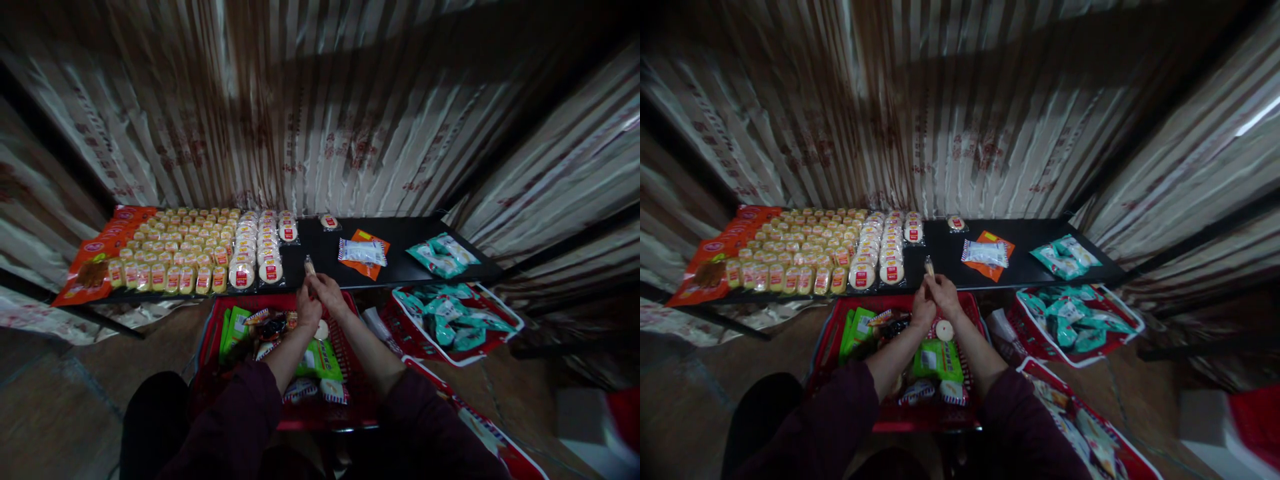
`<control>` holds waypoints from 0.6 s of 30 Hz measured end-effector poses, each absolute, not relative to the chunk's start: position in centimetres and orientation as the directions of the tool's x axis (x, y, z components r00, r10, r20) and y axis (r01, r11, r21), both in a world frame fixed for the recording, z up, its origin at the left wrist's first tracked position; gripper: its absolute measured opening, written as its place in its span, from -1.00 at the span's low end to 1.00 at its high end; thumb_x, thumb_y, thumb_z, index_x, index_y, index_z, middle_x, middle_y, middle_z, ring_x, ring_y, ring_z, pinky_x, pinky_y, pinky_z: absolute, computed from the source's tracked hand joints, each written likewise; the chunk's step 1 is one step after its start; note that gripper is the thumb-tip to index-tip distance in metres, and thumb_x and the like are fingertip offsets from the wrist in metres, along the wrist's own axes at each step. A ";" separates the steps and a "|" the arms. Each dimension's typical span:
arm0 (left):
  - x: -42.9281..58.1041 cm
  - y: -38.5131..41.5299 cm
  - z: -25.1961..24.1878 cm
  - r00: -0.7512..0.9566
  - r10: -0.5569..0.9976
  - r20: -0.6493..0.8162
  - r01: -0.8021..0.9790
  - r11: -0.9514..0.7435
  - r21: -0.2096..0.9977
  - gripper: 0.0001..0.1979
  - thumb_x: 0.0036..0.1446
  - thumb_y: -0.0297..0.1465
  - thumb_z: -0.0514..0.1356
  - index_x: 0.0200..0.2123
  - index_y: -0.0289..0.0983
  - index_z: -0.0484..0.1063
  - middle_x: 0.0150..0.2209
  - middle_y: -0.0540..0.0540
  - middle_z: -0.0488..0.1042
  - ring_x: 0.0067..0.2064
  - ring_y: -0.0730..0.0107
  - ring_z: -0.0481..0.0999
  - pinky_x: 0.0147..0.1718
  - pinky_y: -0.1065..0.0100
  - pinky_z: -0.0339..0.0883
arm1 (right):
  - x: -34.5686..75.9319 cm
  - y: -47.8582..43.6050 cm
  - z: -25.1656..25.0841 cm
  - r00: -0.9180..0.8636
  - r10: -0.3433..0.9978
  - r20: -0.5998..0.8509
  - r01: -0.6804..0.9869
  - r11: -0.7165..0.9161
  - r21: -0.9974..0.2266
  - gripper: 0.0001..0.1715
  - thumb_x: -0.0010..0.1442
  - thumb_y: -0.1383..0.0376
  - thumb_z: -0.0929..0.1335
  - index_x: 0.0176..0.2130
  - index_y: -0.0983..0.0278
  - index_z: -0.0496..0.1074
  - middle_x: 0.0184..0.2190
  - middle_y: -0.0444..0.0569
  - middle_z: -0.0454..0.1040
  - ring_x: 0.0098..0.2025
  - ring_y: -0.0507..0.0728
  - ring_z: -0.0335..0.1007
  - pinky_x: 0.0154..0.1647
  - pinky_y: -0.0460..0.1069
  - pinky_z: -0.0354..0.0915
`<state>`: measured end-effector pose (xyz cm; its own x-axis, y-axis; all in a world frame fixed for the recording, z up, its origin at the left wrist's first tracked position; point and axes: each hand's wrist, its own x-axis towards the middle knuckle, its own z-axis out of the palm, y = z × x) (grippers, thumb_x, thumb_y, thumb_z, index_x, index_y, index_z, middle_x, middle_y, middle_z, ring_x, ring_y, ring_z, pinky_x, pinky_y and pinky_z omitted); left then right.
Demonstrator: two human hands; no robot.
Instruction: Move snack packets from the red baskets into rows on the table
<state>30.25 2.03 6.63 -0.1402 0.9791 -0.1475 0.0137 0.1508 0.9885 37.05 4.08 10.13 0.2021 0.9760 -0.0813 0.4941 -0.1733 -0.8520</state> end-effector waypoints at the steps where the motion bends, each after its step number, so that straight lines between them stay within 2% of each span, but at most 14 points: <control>1: 30.1 2.0 6.7 -0.142 0.981 -0.131 0.071 0.142 0.987 -0.47 -0.04 -0.58 0.16 0.06 -0.25 0.39 -0.09 -0.13 0.49 -0.04 0.30 0.48 -0.01 0.37 0.32 | 37.2 4.1 9.9 0.221 0.972 -0.080 0.462 -0.177 -0.869 -0.57 0.09 0.06 0.27 -0.21 0.30 0.50 -0.31 0.00 0.55 -0.26 0.12 0.45 -0.22 -0.04 0.31; 4: 29.7 1.9 6.8 -0.144 0.985 -0.097 0.208 0.126 0.970 -0.43 -0.06 -0.65 0.08 0.07 -0.26 0.40 -0.07 -0.14 0.44 -0.01 0.32 0.45 0.03 0.38 0.30 | 37.5 4.4 9.3 0.282 0.952 -0.117 0.297 -0.202 -0.933 -0.58 0.02 0.14 0.30 -0.16 0.28 0.46 -0.30 -0.05 0.54 -0.27 0.10 0.45 -0.26 -0.06 0.32; 6: 29.4 1.9 6.8 -0.147 0.986 -0.079 0.264 0.116 0.958 -0.40 -0.06 -0.68 0.04 0.07 -0.24 0.41 -0.04 -0.14 0.41 0.03 0.36 0.43 0.07 0.40 0.27 | 37.7 4.5 8.9 0.298 0.940 -0.167 0.197 -0.232 -0.953 -0.62 0.00 0.19 0.28 -0.20 0.31 0.46 -0.35 -0.05 0.53 -0.32 0.09 0.44 -0.33 -0.08 0.33; 10: 29.3 1.9 6.6 -0.158 0.987 -0.035 0.332 0.087 0.939 -0.41 -0.04 -0.70 0.01 0.04 -0.20 0.44 0.03 -0.14 0.35 0.08 0.39 0.39 0.13 0.40 0.21 | 38.0 4.9 8.2 0.338 0.914 -0.226 0.105 -0.275 -0.956 -0.67 0.00 0.25 0.24 -0.26 0.32 0.45 -0.37 -0.04 0.52 -0.34 0.09 0.45 -0.35 -0.08 0.34; 12: 29.4 2.1 6.4 -0.175 0.984 -0.020 0.354 0.082 0.931 -0.46 -0.03 -0.70 0.00 -0.02 -0.23 0.48 0.04 -0.16 0.34 0.09 0.37 0.38 0.13 0.39 0.22 | 38.4 5.2 7.7 0.342 0.915 -0.215 0.134 -0.274 -0.952 -0.66 0.04 0.27 0.22 -0.22 0.31 0.44 -0.33 -0.03 0.53 -0.31 0.09 0.46 -0.31 -0.07 0.36; 18: 29.2 3.4 6.1 -0.226 0.970 0.093 0.410 0.008 0.912 -0.52 -0.03 -0.71 -0.01 -0.09 -0.31 0.49 -0.02 -0.21 0.38 0.06 0.32 0.40 0.13 0.29 0.25 | 39.9 6.5 6.5 0.370 0.927 -0.062 0.435 -0.232 -0.870 -0.70 0.11 0.25 0.28 -0.15 0.25 0.45 -0.28 -0.03 0.56 -0.23 0.09 0.48 -0.20 -0.04 0.36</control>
<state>29.18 3.37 6.14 -0.2262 0.9696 0.0934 0.4105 0.0079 0.9118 39.85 6.48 6.48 0.3699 0.9270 -0.0618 0.4354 -0.2318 -0.8699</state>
